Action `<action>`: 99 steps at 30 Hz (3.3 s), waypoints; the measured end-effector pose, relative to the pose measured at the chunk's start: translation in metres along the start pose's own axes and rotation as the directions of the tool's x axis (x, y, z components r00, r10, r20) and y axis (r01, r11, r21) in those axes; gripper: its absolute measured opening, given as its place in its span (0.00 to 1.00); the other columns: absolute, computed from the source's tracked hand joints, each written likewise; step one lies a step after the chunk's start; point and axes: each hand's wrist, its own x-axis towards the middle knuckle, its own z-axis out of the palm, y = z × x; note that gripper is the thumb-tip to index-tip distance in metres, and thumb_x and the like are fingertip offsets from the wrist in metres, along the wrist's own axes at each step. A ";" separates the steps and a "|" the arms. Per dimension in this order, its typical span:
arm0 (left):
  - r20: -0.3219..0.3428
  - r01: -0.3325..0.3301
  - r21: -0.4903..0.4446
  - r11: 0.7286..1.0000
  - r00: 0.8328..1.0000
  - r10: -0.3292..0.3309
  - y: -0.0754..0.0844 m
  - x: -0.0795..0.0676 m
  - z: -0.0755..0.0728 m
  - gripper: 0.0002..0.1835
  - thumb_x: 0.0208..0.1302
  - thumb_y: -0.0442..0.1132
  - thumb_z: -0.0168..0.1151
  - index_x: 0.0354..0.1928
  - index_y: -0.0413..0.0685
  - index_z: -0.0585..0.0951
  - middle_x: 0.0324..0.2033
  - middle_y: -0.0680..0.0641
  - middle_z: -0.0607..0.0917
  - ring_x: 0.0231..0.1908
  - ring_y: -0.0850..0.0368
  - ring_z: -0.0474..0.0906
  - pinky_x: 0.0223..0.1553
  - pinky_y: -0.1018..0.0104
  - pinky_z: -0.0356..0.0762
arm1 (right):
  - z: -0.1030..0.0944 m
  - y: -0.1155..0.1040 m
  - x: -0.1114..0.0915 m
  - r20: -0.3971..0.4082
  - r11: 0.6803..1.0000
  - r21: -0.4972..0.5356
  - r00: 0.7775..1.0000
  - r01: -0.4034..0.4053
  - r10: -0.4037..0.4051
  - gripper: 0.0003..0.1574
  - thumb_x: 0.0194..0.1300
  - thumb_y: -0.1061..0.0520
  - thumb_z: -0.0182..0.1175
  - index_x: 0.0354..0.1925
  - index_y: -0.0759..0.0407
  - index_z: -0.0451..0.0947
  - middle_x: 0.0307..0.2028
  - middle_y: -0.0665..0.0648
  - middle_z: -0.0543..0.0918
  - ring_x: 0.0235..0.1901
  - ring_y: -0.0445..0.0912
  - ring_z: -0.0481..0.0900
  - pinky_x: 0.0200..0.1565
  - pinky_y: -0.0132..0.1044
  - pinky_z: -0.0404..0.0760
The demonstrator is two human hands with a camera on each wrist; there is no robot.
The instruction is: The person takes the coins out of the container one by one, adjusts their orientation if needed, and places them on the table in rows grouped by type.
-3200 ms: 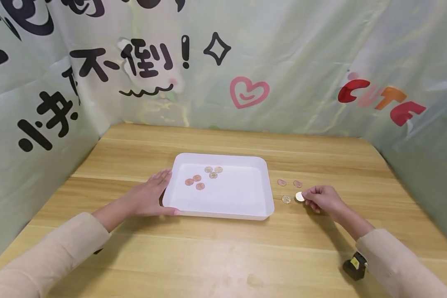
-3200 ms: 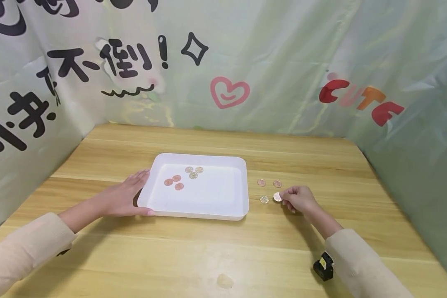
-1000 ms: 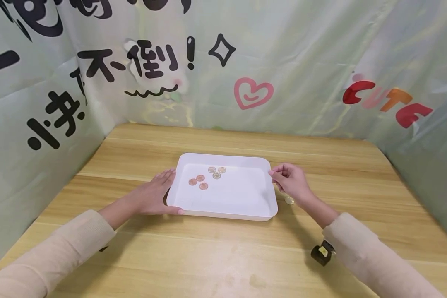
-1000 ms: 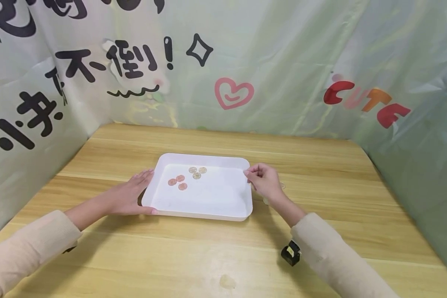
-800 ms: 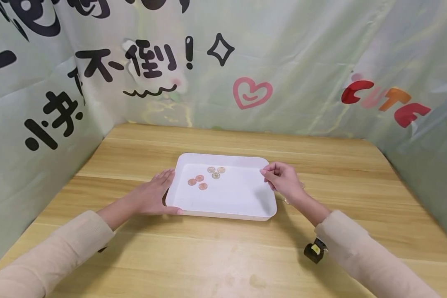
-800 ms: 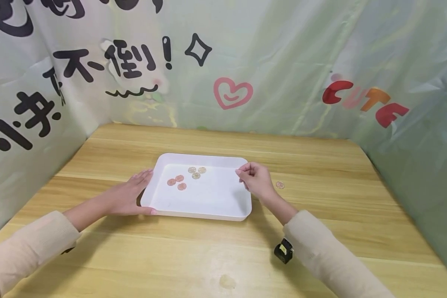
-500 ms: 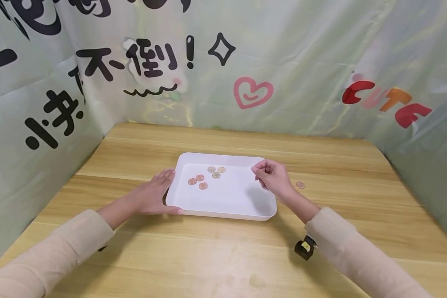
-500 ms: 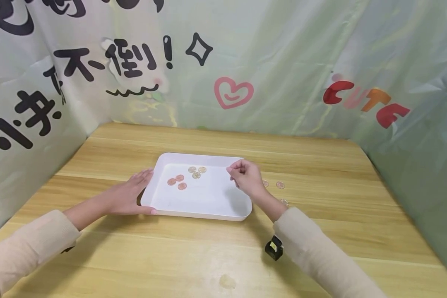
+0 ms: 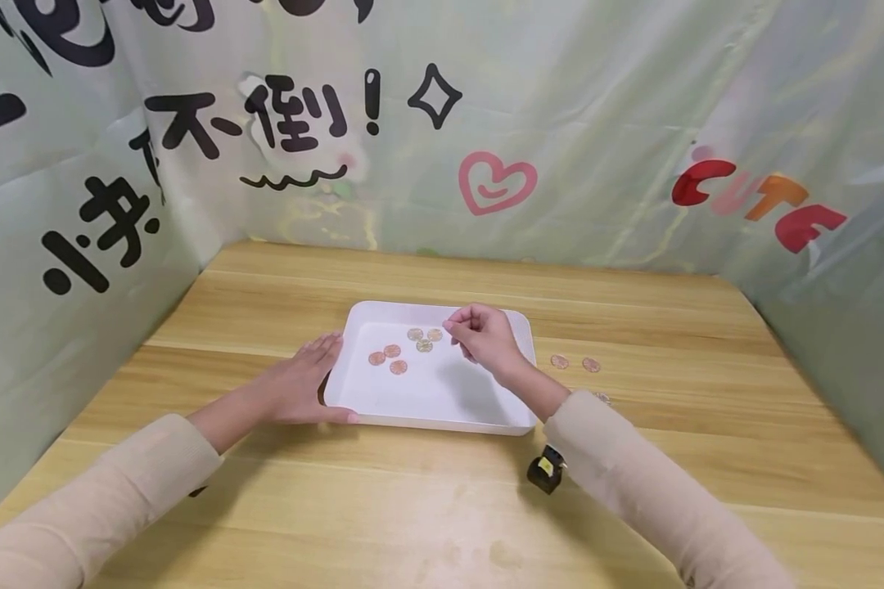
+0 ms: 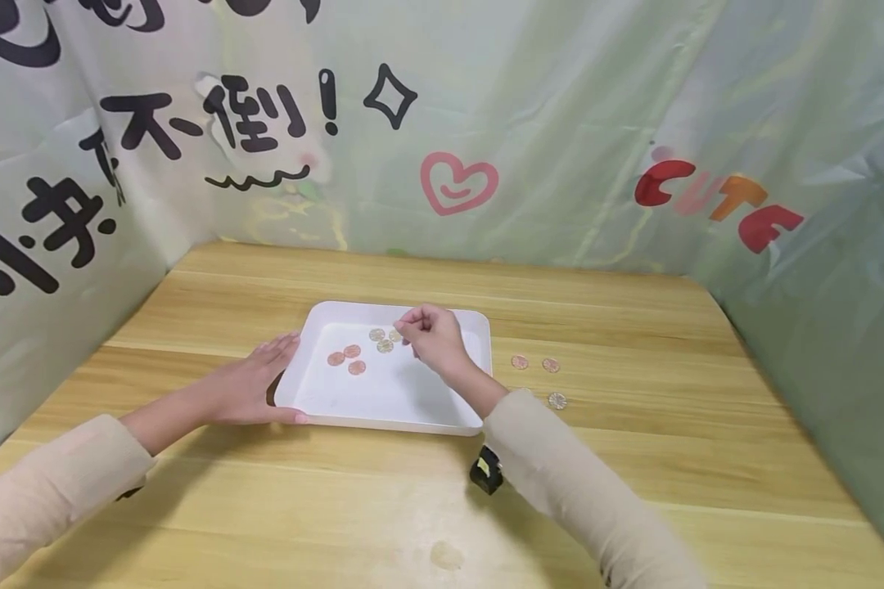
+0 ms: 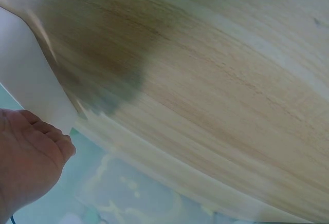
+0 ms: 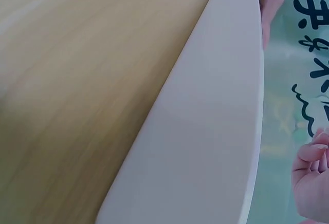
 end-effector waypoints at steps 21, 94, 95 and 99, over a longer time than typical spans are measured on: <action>0.003 -0.004 -0.007 1.000 1.000 0.004 -0.001 0.000 -0.003 0.61 0.49 0.70 0.58 0.69 0.28 0.49 0.70 0.32 0.50 0.70 0.36 0.46 0.69 0.44 0.50 | 0.065 0.018 0.024 0.079 0.983 -0.168 0.993 -0.078 0.093 0.11 0.55 0.63 0.65 0.37 0.67 0.77 0.16 0.47 0.69 0.15 0.37 0.65 0.19 0.24 0.66; -0.004 -0.001 -0.007 1.000 1.000 0.001 -0.001 0.000 0.001 0.60 0.49 0.69 0.59 0.69 0.27 0.49 0.70 0.32 0.50 0.70 0.36 0.46 0.69 0.45 0.50 | 0.021 0.015 0.005 0.047 0.954 -0.274 0.989 -0.119 0.137 0.06 0.60 0.64 0.60 0.27 0.65 0.74 0.15 0.49 0.69 0.16 0.38 0.67 0.19 0.25 0.66; -0.002 -0.003 -0.005 1.000 1.000 0.003 -0.001 0.000 0.001 0.60 0.49 0.69 0.59 0.69 0.27 0.49 0.70 0.32 0.50 0.70 0.36 0.46 0.69 0.45 0.50 | 0.018 0.014 0.004 0.041 0.955 -0.271 0.989 -0.123 0.139 0.06 0.59 0.64 0.60 0.27 0.66 0.74 0.15 0.48 0.69 0.15 0.38 0.67 0.19 0.25 0.66; 0.001 -0.005 -0.002 1.000 1.000 0.005 -0.001 0.000 0.002 0.60 0.49 0.69 0.59 0.69 0.27 0.49 0.70 0.32 0.50 0.70 0.36 0.46 0.70 0.45 0.50 | 0.006 0.014 0.001 0.023 0.952 -0.259 0.985 -0.160 0.172 0.07 0.59 0.62 0.61 0.27 0.65 0.74 0.15 0.49 0.69 0.15 0.38 0.66 0.19 0.26 0.66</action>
